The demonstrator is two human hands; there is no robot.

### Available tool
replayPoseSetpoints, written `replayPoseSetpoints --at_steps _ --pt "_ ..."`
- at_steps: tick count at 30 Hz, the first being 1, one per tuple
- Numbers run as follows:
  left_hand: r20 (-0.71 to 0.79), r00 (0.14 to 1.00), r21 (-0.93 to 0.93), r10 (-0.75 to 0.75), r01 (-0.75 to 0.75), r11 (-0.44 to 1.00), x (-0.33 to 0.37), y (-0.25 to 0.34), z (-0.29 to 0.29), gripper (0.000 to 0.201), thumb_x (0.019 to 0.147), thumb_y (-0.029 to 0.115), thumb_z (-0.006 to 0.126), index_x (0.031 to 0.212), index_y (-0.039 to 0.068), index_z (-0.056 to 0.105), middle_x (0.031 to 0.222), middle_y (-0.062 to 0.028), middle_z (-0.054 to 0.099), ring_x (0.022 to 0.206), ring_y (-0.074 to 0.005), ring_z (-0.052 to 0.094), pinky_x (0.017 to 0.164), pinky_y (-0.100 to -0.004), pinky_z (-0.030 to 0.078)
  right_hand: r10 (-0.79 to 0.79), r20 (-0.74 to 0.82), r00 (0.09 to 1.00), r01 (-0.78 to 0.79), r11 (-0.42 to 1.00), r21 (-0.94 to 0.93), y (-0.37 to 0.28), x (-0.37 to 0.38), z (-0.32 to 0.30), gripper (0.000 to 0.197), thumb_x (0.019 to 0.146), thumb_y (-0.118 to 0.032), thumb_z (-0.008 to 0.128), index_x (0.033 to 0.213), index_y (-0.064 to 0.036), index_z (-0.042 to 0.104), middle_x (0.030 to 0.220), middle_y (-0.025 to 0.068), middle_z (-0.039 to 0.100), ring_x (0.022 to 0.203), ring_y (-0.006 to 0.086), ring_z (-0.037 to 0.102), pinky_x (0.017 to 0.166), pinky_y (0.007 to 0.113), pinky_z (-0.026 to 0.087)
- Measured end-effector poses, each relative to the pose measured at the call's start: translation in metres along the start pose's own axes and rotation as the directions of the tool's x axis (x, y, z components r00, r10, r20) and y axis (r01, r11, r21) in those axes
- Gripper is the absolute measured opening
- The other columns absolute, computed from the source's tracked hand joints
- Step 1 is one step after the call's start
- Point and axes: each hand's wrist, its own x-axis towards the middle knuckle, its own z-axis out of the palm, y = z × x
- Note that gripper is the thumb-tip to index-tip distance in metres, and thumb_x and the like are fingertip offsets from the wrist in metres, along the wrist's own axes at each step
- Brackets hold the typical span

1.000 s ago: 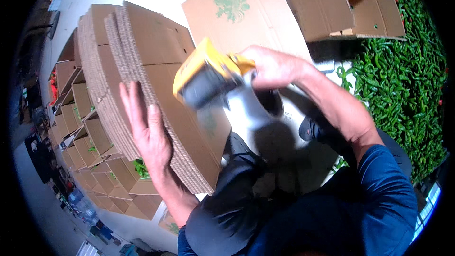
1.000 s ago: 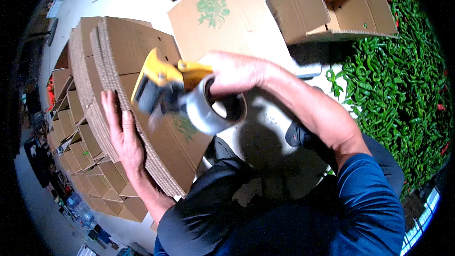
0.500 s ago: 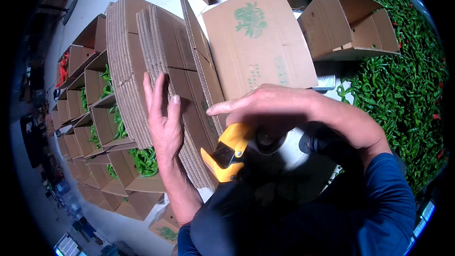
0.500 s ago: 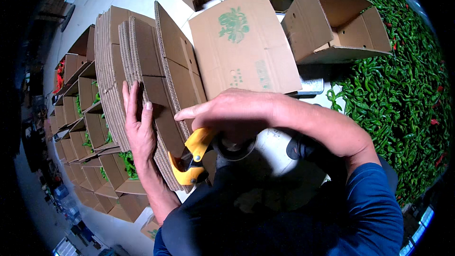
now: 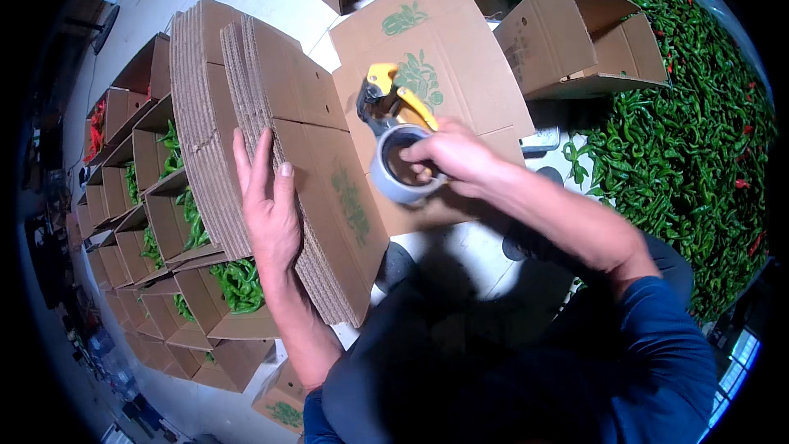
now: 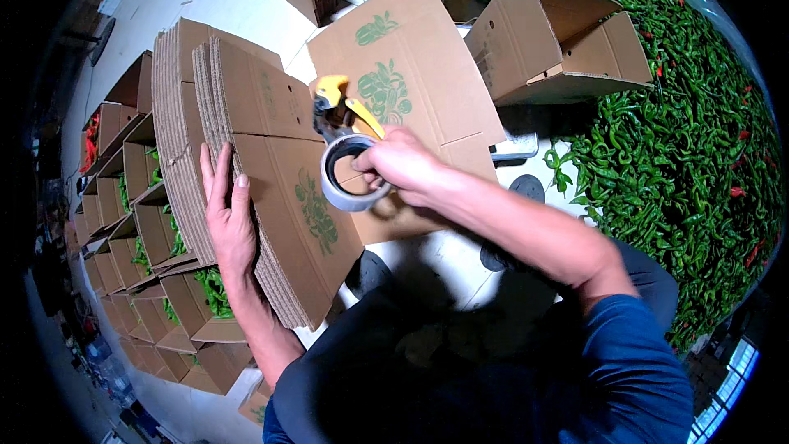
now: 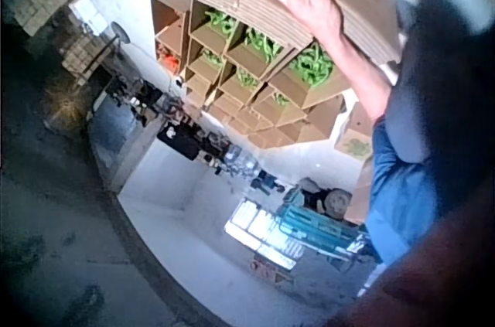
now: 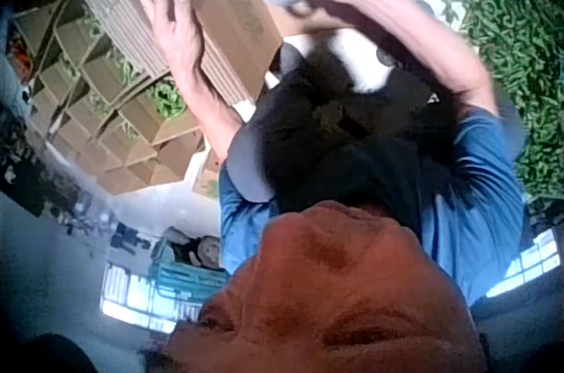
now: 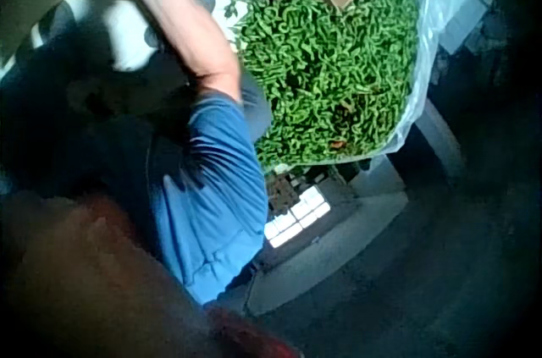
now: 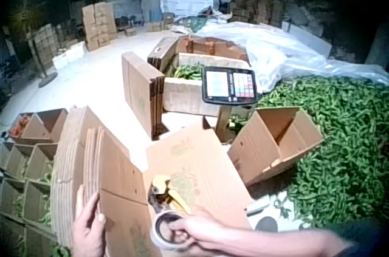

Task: The person uses a tape dispenser to apply tape to the bottom flaps of several flat cardboard boxes, folding the flaps and securing them one by one.

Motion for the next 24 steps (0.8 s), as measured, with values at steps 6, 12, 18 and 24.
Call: replayPoseSetpoints --at_steps 6,12,18,24 --pt "0.026 0.996 -0.037 -0.084 0.085 0.996 0.003 0.008 0.004 0.049 0.1 0.008 0.053 0.148 0.002 0.046 0.164 -0.0212 0.021 0.15 -0.0289 0.028 0.12 -0.0388 0.023 0.104 -0.153 0.983 -0.077 0.982 0.17 0.061 0.123 0.01 0.009 0.082 0.009 0.059 0.087 0.0012 0.058 0.07 0.0055 0.056 0.052 0.0121 0.051 0.046 0.03 0.041" --pt "0.035 0.99 -0.104 -0.138 0.141 0.985 0.003 0.012 0.006 0.051 0.099 0.005 0.053 0.149 -0.002 0.044 0.152 -0.0183 0.042 0.142 -0.026 0.039 0.118 -0.0361 0.027 -0.203 -0.29 0.935 0.201 0.979 -0.038 0.023 0.162 0.034 0.02 0.079 0.006 0.06 0.099 0.0015 0.059 0.071 0.0047 0.057 0.055 0.0143 0.054 0.047 0.032 0.043" --pt "0.021 0.99 -0.098 -0.138 0.139 0.985 0.006 0.009 0.007 0.051 0.099 0.006 0.054 0.149 -0.002 0.044 0.15 -0.0175 0.046 0.14 -0.0248 0.042 0.117 -0.0358 0.029 -0.395 0.029 0.918 0.311 0.675 -0.67 0.013 0.163 0.033 0.05 0.083 -0.001 0.057 0.131 -0.0118 0.063 0.088 0.0143 0.071 0.078 0.0212 0.068 0.07 0.036 0.053" --pt "0.046 0.993 -0.051 -0.105 0.108 0.993 0.007 0.006 0.003 0.05 0.1 0.007 0.053 0.149 -0.001 0.044 0.149 -0.0178 0.046 0.14 -0.0252 0.042 0.117 -0.0365 0.029 -0.274 0.201 0.94 0.322 0.526 -0.787 -0.008 0.174 0.014 0.047 0.081 -0.003 0.059 0.127 -0.0087 0.063 0.095 0.0163 0.073 0.086 0.0257 0.071 0.076 0.037 0.055"
